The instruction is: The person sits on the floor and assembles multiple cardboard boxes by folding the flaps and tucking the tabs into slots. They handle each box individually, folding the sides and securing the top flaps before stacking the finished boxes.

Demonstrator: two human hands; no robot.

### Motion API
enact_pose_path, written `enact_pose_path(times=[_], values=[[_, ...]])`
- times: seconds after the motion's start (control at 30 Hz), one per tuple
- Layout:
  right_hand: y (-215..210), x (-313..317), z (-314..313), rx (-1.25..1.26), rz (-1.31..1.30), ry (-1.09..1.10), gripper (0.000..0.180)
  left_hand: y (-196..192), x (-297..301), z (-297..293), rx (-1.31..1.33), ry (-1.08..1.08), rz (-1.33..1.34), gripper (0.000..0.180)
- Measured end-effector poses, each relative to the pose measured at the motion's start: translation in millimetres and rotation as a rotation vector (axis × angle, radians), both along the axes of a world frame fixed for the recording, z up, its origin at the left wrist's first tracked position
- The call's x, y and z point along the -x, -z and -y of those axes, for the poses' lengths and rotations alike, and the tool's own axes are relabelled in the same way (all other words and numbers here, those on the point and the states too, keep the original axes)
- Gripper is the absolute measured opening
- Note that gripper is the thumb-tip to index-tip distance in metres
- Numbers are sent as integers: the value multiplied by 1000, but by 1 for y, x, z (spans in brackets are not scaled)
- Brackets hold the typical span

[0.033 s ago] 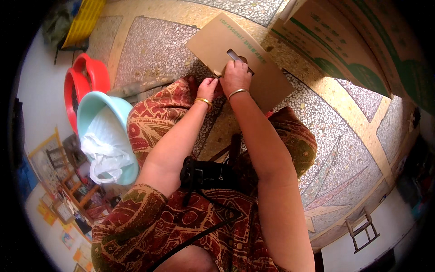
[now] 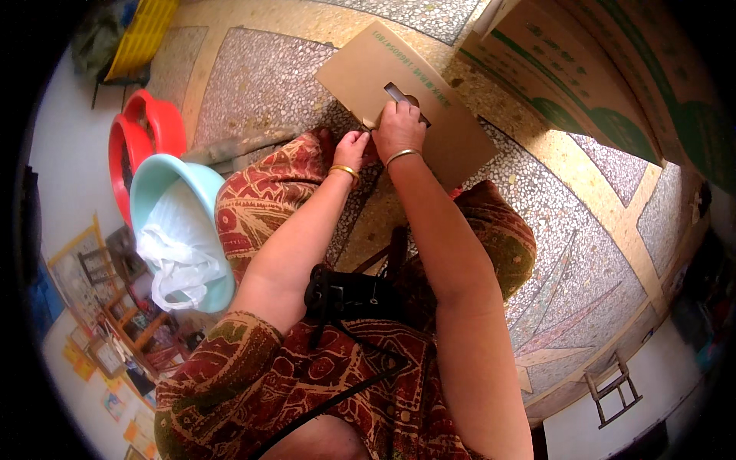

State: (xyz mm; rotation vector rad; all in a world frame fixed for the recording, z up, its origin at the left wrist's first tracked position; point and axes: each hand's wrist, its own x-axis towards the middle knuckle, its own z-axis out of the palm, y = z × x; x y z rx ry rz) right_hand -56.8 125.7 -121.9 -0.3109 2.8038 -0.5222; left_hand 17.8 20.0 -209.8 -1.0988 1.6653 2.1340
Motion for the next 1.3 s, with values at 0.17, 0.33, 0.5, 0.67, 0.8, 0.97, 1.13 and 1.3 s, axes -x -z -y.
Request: enact_pose_path(times=[0.17, 0.33, 0.5, 0.67, 0.8, 0.97, 1.13, 1.3], values=[[6, 3, 8, -67, 36, 25, 32, -7, 4, -1, 41, 5, -4, 18], [0, 10, 7, -92, 124, 27, 31, -28, 14, -8, -22, -66, 53, 20], [5, 10, 13, -161, 131, 5, 27, -27, 19, -4, 11, 0, 132, 24], [10, 13, 12, -161, 176, 4, 34, -35, 25, -6, 59, 37, 180, 24], [9, 17, 13, -183, 220, 3, 39, -31, 29, -5, 276, 168, 197, 24], [0, 19, 20, -209, 257, 8, 36, 1, 27, 3, 266, 169, 224, 22], [5, 20, 11, -126, 248, -6, 39, 4, 34, -3, 425, 199, 260, 26], [-7, 7, -12, -6, 149, -146, 55, -10, 43, -12, 523, 153, 296, 27]])
